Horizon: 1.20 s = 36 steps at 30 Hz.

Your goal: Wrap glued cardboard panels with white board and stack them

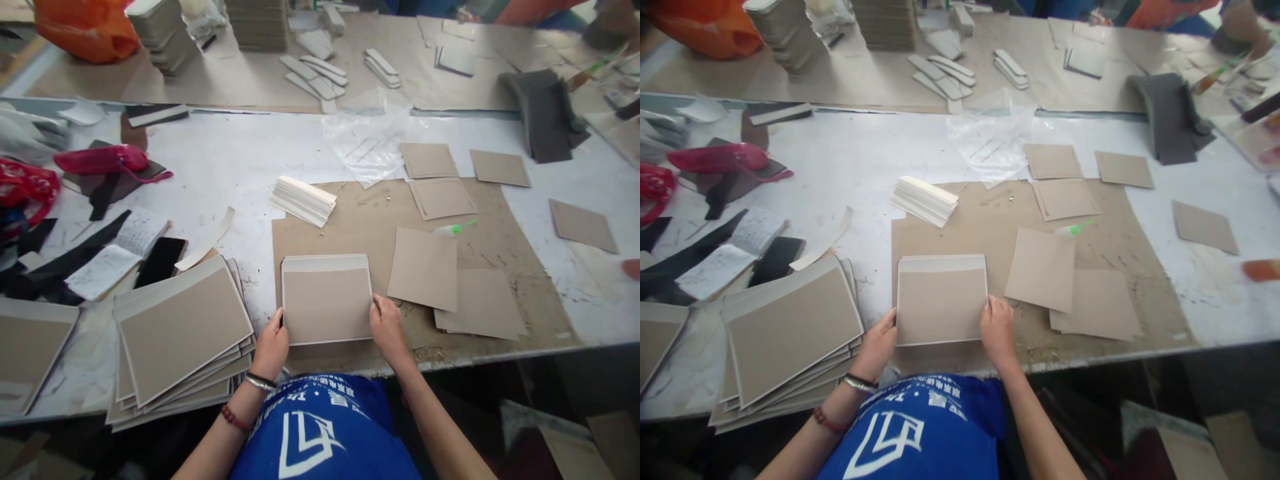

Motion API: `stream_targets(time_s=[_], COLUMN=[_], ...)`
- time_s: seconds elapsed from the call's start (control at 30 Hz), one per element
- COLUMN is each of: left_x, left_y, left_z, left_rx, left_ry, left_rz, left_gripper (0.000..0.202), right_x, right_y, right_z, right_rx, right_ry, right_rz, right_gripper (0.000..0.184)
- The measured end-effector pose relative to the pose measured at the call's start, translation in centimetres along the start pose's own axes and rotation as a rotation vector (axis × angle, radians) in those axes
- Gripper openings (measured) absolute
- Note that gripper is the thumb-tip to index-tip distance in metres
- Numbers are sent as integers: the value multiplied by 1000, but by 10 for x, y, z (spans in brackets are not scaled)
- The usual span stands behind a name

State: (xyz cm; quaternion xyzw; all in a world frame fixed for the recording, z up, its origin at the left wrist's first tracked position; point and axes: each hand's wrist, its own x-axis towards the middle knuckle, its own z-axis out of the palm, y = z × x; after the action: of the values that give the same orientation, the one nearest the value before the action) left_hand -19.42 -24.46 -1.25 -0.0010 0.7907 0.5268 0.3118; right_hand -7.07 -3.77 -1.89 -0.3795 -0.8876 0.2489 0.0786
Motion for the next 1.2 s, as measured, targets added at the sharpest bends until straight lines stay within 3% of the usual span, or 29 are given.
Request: stream_targets(time_s=[0.07,0.33,0.57,0.7,0.87,0.93,1.03,1.2], left_x=[1,-3,-4,-5,-6,-7,-10,-13], left_y=[1,11,28,34,32,33,39,49], left_z=[1,4,-1,-2,0,0,-3,-9], left_rx=[-161,-400,-480,-443,-317,-384,-553,-682], left_ry=[1,32,-25,130,349,333,221,16], left_rz=[-40,-102,-179,-230,-117,-122,-182,-285], left_gripper=[46,41,34,29,26,30,37,43], right_x=[1,-5,5,10,8,6,3,-3], right_y=[-2,-13,-17,-12,-17,-24,-35,-39], right_z=[1,-18,-39,-42,-38,-40,-49,-58], right_rx=[4,39,31,221,721,927,1174,1264], right_ry=[13,32,-123,-190,-280,-330,-436,-615], right_rz=[-3,4,27,95,309,397,447,465], right_gripper=[34,40,42,39,40,48,54,46])
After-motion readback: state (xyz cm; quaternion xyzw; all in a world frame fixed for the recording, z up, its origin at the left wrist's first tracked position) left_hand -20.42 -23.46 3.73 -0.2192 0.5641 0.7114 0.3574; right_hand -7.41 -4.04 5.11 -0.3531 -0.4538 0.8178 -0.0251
